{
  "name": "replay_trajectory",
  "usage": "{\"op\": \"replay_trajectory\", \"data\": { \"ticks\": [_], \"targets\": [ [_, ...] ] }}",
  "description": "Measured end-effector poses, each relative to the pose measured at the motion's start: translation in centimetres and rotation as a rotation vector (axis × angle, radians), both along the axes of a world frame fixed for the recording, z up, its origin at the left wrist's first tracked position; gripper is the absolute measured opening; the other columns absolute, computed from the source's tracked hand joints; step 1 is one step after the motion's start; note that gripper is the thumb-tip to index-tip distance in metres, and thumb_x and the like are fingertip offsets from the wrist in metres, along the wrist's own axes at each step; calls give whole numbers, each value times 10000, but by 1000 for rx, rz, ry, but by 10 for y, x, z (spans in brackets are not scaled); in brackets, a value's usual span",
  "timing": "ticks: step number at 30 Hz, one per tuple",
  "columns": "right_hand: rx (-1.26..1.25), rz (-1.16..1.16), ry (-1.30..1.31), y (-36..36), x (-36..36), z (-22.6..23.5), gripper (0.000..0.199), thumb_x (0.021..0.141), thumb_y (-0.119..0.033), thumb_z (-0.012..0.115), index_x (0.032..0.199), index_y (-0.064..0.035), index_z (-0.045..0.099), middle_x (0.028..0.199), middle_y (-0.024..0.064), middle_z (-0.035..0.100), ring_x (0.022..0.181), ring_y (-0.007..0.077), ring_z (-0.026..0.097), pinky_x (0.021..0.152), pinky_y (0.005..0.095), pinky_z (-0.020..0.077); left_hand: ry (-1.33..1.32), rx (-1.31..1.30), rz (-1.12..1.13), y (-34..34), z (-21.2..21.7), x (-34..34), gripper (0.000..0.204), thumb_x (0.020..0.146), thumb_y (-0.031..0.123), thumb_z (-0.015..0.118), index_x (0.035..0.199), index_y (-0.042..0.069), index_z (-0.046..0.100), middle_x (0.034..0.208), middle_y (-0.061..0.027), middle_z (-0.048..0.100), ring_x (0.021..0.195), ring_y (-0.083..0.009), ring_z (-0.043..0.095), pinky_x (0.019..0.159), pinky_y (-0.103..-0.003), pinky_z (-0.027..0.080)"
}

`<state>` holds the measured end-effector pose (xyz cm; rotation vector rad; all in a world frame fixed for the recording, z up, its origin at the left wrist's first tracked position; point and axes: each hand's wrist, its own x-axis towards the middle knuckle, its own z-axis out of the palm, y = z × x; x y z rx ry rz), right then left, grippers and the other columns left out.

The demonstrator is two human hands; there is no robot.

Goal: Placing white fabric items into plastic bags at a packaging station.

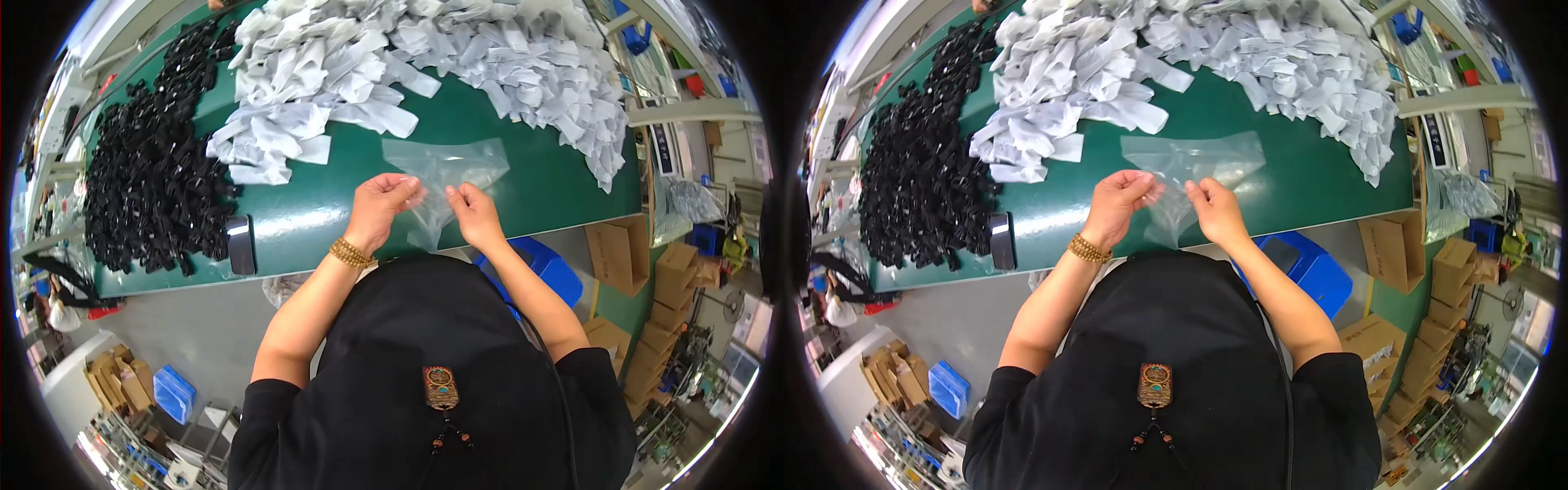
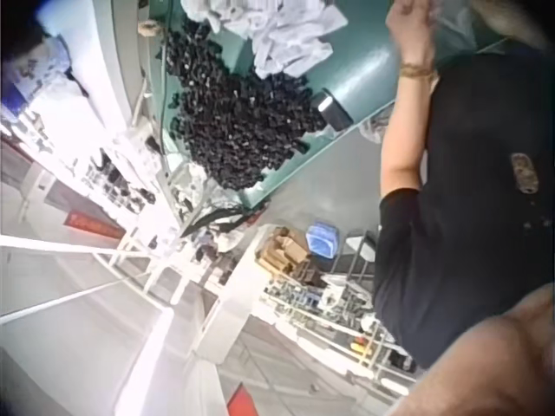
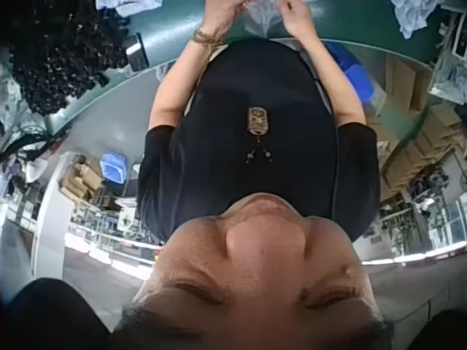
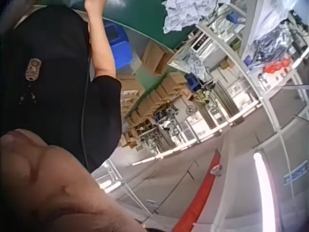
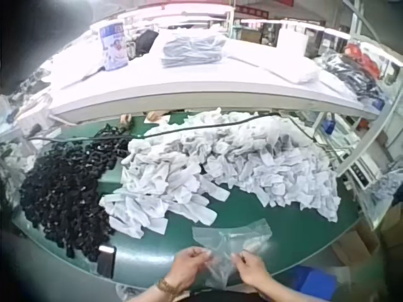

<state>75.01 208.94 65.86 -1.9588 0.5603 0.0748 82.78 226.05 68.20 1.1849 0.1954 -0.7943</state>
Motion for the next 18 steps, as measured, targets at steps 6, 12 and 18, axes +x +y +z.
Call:
{"op": "replay_trajectory", "data": {
  "ticks": [6, 12, 18],
  "targets": [
    [219, 169, -393, -47, 33, 64, 360, 789, -280, 719, 976, -14, 563, 914, 100, 594, 784, 200, 609, 672, 321, 500, -612, 179, -156, -53, 39, 9, 39, 909, 31, 540, 929, 0, 552, 839, -30, 584, 804, -102, 568, 745, -249, 467],
    [-198, -88, -548, -117, 15, 67, 136, 764, -90, 623, 736, -2, 523, 707, 112, 565, 593, 268, 556, 534, 360, 428, -683, 483, 82, -54, 46, 42, 110, 949, 83, 475, 1013, 11, 529, 857, -44, 554, 726, -82, 540, 635, -220, 450],
    [-343, 10, -332, -90, -26, 68, 375, 713, -79, 670, 1060, -42, 534, 1075, 190, 519, 985, 375, 530, 784, 417, 469, -1280, 494, -216, -83, 79, 18, 174, 817, -52, 546, 980, 7, 537, 900, -137, 550, 793, -263, 572, 663, -317, 479]
  ]
}}
